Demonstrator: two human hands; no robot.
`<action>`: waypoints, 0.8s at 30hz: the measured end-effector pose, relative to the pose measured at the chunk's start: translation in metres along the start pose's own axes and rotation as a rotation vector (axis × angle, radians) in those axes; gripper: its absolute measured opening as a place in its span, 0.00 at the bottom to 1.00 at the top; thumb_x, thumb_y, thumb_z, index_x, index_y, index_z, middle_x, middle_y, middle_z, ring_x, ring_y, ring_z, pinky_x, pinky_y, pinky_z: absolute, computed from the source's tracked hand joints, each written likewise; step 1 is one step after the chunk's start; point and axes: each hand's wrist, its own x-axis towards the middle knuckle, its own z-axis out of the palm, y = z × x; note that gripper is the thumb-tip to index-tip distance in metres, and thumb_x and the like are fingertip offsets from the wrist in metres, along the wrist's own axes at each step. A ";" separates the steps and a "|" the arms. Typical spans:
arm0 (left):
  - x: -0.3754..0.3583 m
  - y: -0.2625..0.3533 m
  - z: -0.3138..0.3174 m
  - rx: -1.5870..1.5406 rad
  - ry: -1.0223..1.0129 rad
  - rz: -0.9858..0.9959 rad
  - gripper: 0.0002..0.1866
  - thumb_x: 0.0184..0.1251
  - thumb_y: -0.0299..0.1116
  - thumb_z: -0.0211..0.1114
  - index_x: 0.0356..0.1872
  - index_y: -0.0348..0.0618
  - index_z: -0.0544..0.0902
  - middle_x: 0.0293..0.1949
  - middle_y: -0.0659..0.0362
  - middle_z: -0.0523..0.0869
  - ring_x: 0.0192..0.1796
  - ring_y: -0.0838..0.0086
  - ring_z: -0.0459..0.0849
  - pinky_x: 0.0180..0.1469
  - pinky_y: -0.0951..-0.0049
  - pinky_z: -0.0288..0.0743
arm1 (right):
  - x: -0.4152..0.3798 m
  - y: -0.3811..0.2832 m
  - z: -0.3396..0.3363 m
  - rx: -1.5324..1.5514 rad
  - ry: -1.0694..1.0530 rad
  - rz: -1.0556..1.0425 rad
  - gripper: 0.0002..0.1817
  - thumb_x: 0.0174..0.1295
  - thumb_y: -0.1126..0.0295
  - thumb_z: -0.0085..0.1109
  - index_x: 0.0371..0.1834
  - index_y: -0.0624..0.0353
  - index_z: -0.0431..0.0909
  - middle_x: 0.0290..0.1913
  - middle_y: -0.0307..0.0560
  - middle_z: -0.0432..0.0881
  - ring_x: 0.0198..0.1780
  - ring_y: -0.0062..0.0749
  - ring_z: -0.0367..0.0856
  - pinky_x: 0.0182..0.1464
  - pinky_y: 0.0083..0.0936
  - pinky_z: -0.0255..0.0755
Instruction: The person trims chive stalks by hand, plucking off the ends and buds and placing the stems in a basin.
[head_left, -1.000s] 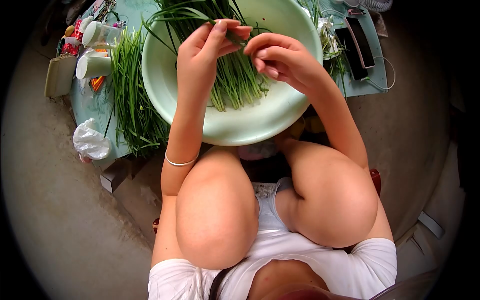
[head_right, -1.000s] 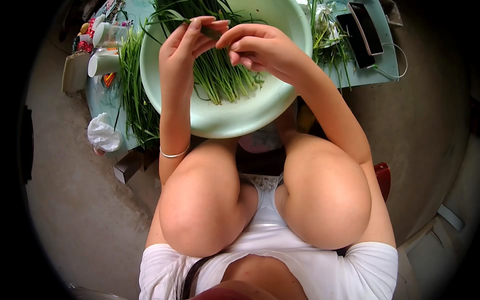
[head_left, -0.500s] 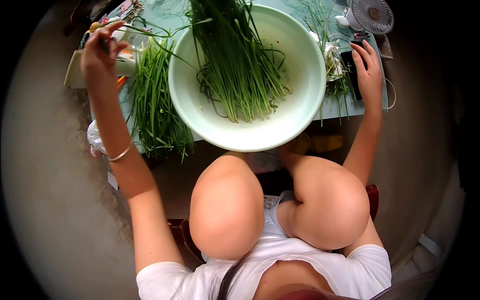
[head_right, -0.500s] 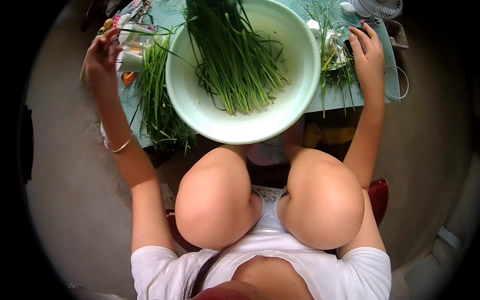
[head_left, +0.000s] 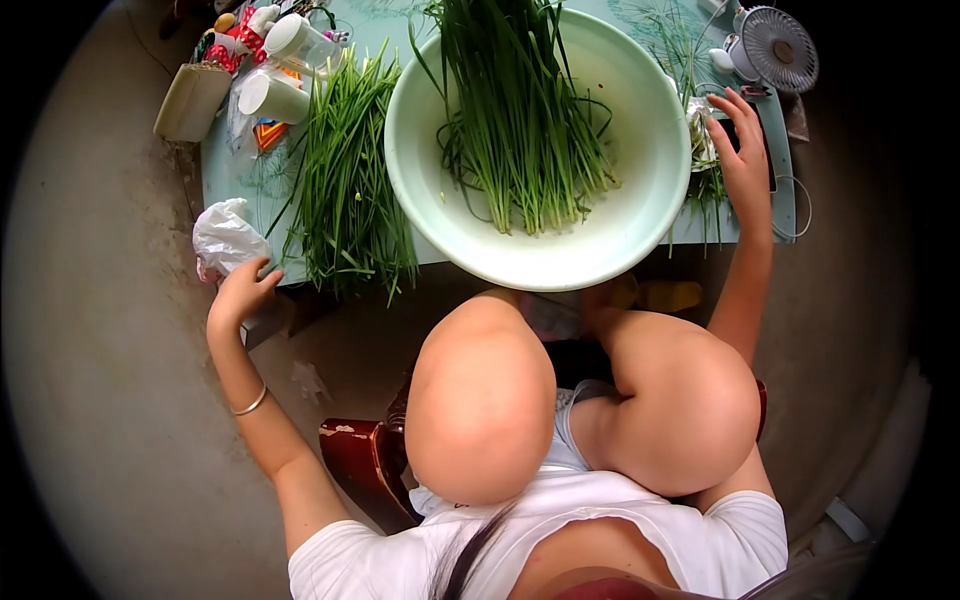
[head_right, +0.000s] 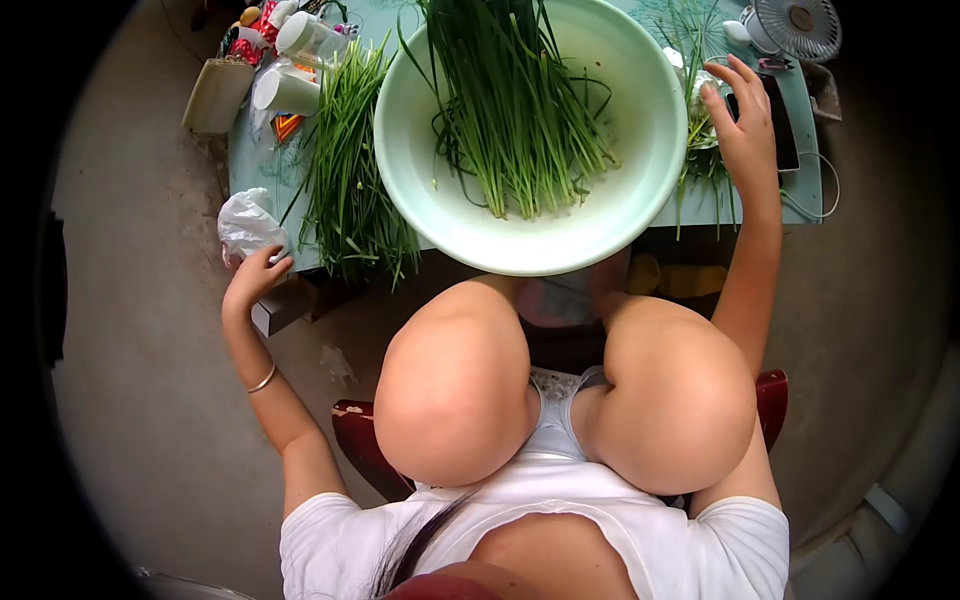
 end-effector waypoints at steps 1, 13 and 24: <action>-0.007 0.013 -0.004 0.097 0.116 0.005 0.20 0.63 0.40 0.60 0.51 0.36 0.78 0.47 0.46 0.82 0.49 0.53 0.81 0.52 0.63 0.72 | 0.000 -0.002 0.000 -0.010 0.002 -0.021 0.18 0.64 0.58 0.54 0.53 0.54 0.77 0.64 0.48 0.68 0.66 0.42 0.64 0.66 0.34 0.57; 0.138 0.147 0.052 0.362 0.728 0.552 0.22 0.70 0.42 0.52 0.64 0.61 0.69 0.70 0.55 0.62 0.72 0.61 0.57 0.71 0.51 0.47 | -0.008 -0.028 0.013 -0.005 -0.060 -0.177 0.16 0.64 0.63 0.53 0.53 0.54 0.77 0.65 0.48 0.66 0.66 0.43 0.64 0.65 0.34 0.59; 0.047 0.237 0.001 -0.145 0.700 0.962 0.14 0.54 0.20 0.64 0.42 0.46 0.85 0.45 0.57 0.81 0.46 0.65 0.80 0.46 0.68 0.75 | -0.008 -0.027 0.015 0.265 0.003 -0.143 0.13 0.65 0.73 0.52 0.51 0.59 0.78 0.64 0.41 0.70 0.60 0.26 0.72 0.60 0.23 0.66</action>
